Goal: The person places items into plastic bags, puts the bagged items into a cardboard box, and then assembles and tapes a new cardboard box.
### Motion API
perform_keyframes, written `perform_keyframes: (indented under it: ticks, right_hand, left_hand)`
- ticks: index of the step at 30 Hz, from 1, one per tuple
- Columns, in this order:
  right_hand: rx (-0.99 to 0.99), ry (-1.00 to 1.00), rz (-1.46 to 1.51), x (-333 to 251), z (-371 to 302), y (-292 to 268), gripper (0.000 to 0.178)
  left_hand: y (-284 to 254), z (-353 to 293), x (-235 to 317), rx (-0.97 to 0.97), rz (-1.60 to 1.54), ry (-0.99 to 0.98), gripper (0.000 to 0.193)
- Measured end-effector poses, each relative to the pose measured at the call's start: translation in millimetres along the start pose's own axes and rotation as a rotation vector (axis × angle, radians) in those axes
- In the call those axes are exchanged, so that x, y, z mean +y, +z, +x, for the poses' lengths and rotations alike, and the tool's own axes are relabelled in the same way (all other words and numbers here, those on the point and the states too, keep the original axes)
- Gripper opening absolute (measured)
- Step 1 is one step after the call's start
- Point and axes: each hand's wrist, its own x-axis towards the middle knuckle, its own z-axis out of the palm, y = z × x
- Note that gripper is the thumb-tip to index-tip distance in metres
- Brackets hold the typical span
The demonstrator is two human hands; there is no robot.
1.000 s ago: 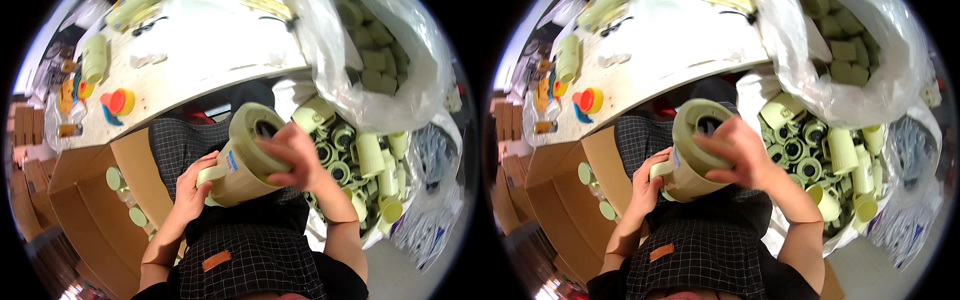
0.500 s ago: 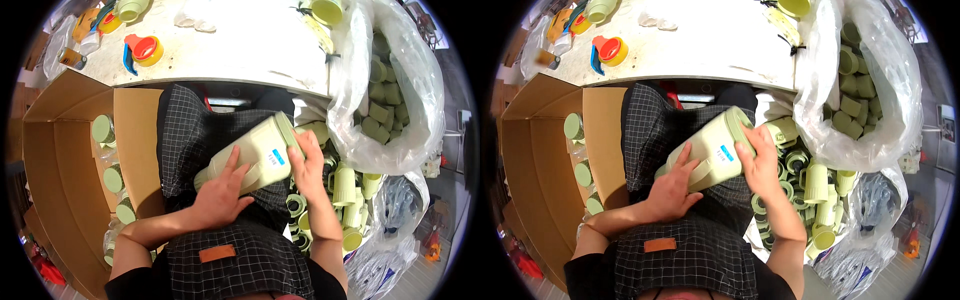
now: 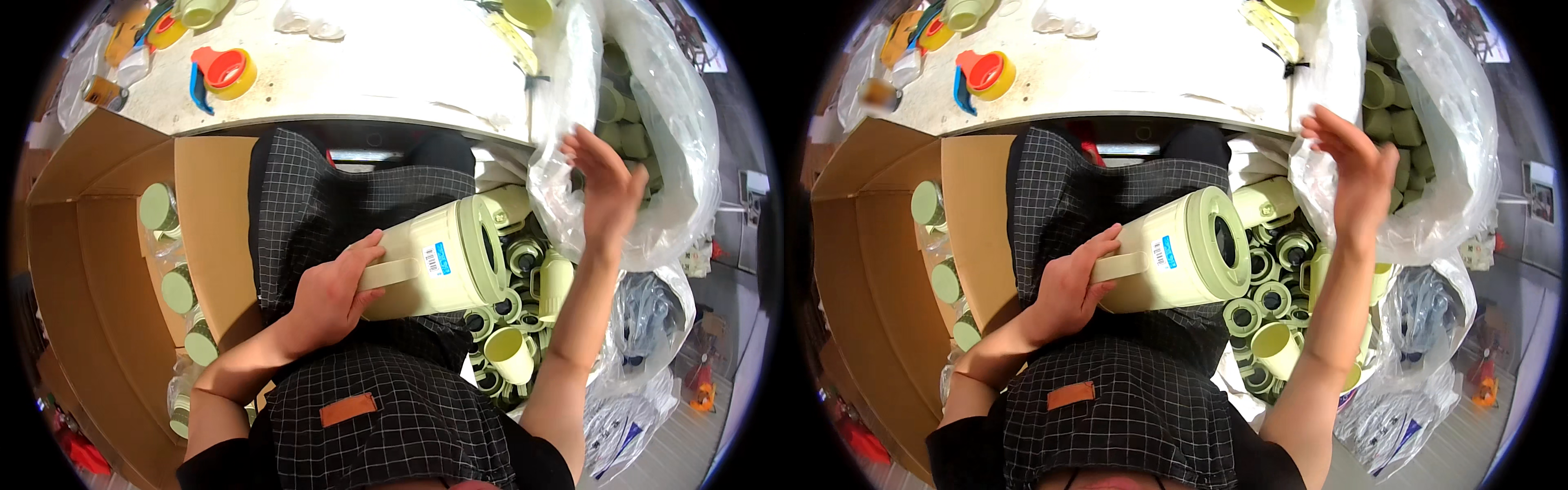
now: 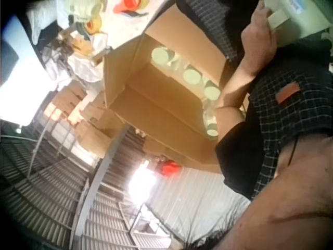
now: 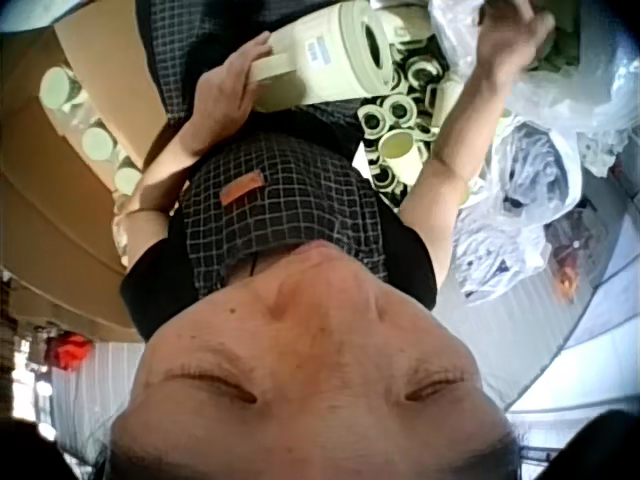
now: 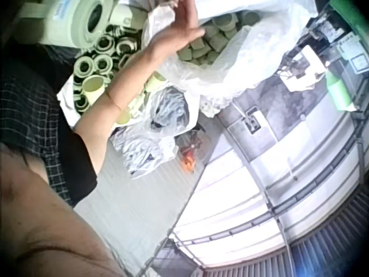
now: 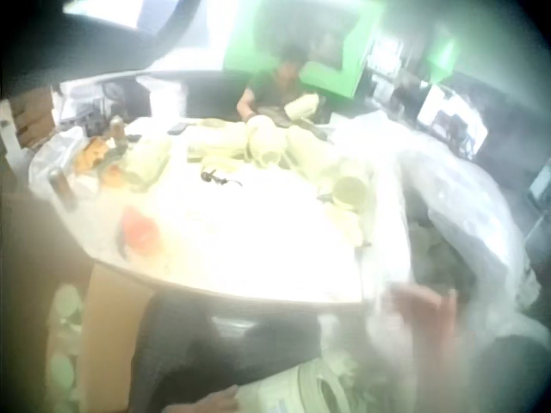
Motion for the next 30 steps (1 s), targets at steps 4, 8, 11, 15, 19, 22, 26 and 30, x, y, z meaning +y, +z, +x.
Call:
perform_keyframes:
  ticks: [4,8,11,15,19,22,26,30]
  right_hand:
    - [-0.454,0.476,0.465,7.6,-25.5,109.6,0.083]
    - [-0.42,0.425,0.423,51.6,-20.8,67.5,0.096]
    - [0.015,0.405,0.426,86.4,-21.3,3.4,0.096]
    - [-0.272,0.214,0.423,54.8,-52.7,87.7,0.079]
    - [-0.119,0.127,0.313,40.5,-49.0,95.5,0.052]
    - [-0.015,0.042,0.176,41.7,-39.3,97.8,0.045]
    - [0.398,-0.14,-0.225,35.6,-3.6,87.3,0.069]
    - [0.823,-0.247,-0.531,40.7,69.1,75.5,0.074]
  left_hand:
    - [0.8,-1.8,2.8,-0.052,0.028,-0.028,0.049]
    - [-1.1,-1.4,3.9,0.002,0.019,0.005,0.05]
    - [-2.2,-1.1,2.1,0.092,0.003,-0.004,0.043]
    - [-17.2,32.5,-9.0,0.005,-0.123,0.012,0.033]
    - [-17.7,151.2,-3.0,0.429,0.019,0.043,0.069]
    - [9.5,254.6,-13.6,0.656,0.246,0.298,0.106]
    - [-1.7,351.1,-47.9,0.405,-0.213,-0.196,0.028]
    - [19.9,294.9,-13.3,0.115,-0.428,0.095,0.02]
